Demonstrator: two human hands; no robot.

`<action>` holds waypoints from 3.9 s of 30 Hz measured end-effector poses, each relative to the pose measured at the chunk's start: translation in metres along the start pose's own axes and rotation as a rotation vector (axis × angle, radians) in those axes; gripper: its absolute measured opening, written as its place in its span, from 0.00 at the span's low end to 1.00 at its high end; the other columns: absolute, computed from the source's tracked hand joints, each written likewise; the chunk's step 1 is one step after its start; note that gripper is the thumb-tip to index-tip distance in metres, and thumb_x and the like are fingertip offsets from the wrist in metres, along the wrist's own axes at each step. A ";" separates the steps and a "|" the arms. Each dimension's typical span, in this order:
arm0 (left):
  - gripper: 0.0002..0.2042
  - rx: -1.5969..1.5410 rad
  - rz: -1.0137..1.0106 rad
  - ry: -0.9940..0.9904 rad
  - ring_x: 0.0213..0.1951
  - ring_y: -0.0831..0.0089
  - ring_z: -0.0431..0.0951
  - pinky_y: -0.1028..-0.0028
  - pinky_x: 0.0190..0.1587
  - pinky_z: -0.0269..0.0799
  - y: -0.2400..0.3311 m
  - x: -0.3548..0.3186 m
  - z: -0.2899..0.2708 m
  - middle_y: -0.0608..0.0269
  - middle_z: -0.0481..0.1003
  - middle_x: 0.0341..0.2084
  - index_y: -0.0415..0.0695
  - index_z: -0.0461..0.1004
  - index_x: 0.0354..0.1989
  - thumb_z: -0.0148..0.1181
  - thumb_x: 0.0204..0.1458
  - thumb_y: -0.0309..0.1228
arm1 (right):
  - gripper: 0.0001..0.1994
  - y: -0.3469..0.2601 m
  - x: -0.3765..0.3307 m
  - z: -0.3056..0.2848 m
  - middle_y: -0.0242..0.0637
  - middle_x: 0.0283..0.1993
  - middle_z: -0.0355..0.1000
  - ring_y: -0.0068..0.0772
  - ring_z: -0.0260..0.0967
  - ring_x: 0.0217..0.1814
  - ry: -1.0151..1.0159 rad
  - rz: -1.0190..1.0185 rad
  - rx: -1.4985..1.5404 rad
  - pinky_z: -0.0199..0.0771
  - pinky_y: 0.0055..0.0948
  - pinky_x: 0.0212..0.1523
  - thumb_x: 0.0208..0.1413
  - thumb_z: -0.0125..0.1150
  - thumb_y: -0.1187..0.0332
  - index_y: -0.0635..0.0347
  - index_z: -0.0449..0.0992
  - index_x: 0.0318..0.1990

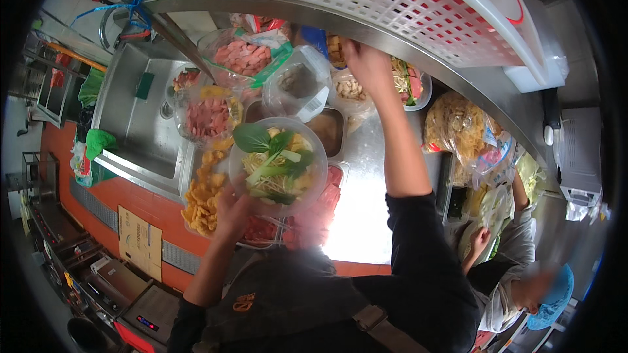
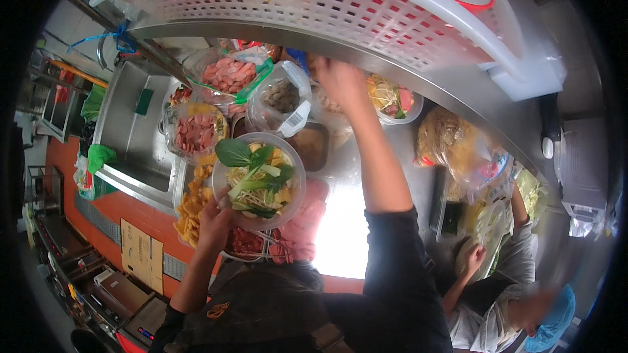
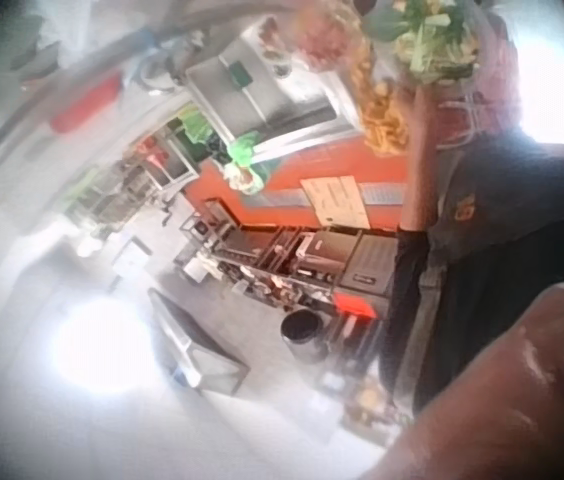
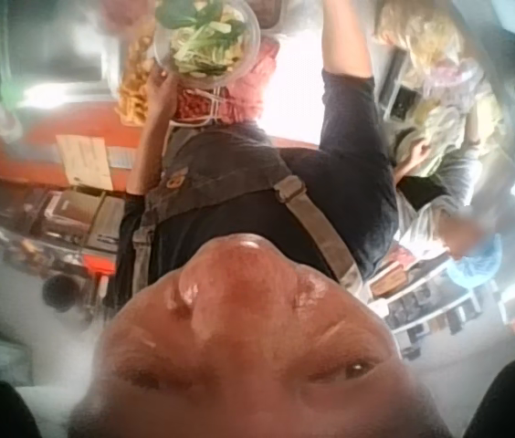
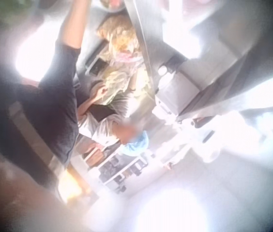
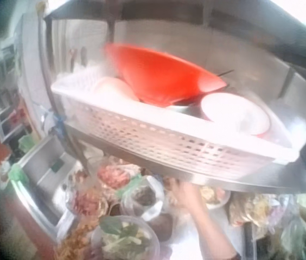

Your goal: The person removes shredded vegetables from a black bag and places them into a clear plastic container. They then add various pre-portioned ingredients from metal trays, including sliced meats and vegetables, into the same container. The process is repeated for multiple containers.

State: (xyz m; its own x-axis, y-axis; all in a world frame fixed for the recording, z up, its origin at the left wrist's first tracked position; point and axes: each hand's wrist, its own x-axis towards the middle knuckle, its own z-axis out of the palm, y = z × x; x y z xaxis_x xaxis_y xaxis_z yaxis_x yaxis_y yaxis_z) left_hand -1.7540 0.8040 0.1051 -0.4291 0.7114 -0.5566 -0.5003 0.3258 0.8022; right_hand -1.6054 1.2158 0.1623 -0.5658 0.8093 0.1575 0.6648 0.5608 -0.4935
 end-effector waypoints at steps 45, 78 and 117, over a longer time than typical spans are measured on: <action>0.26 -0.182 0.078 0.183 0.47 0.67 0.82 0.70 0.48 0.81 -0.026 -0.051 -0.059 0.53 0.78 0.51 0.34 0.64 0.66 0.49 0.55 0.17 | 0.17 0.000 0.040 0.222 0.58 0.55 0.77 0.53 0.75 0.61 -0.509 0.141 -0.181 0.74 0.43 0.62 0.52 0.64 0.69 0.66 0.82 0.48; 0.26 -0.132 0.039 0.160 0.48 0.67 0.81 0.70 0.48 0.81 -0.004 -0.057 -0.087 0.53 0.78 0.50 0.34 0.65 0.65 0.50 0.54 0.17 | 0.21 -0.095 0.184 0.171 0.51 0.58 0.76 0.54 0.72 0.60 0.491 -0.280 -0.154 0.69 0.47 0.61 0.67 0.50 0.54 0.57 0.76 0.59; 0.23 -0.172 0.050 0.225 0.39 0.67 0.85 0.71 0.37 0.84 0.020 -0.064 -0.105 0.54 0.80 0.47 0.37 0.66 0.65 0.48 0.59 0.20 | 0.17 -0.141 0.120 0.249 0.51 0.56 0.73 0.58 0.76 0.56 -0.231 -0.455 -0.323 0.76 0.48 0.57 0.67 0.45 0.63 0.61 0.72 0.57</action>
State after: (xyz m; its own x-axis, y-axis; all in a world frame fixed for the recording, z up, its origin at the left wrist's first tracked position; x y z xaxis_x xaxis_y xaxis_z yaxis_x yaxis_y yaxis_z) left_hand -1.8157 0.6993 0.1337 -0.6029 0.5619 -0.5663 -0.5861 0.1697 0.7923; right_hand -1.8884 1.1905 0.0380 -0.8956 0.4368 0.0843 0.4248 0.8960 -0.1296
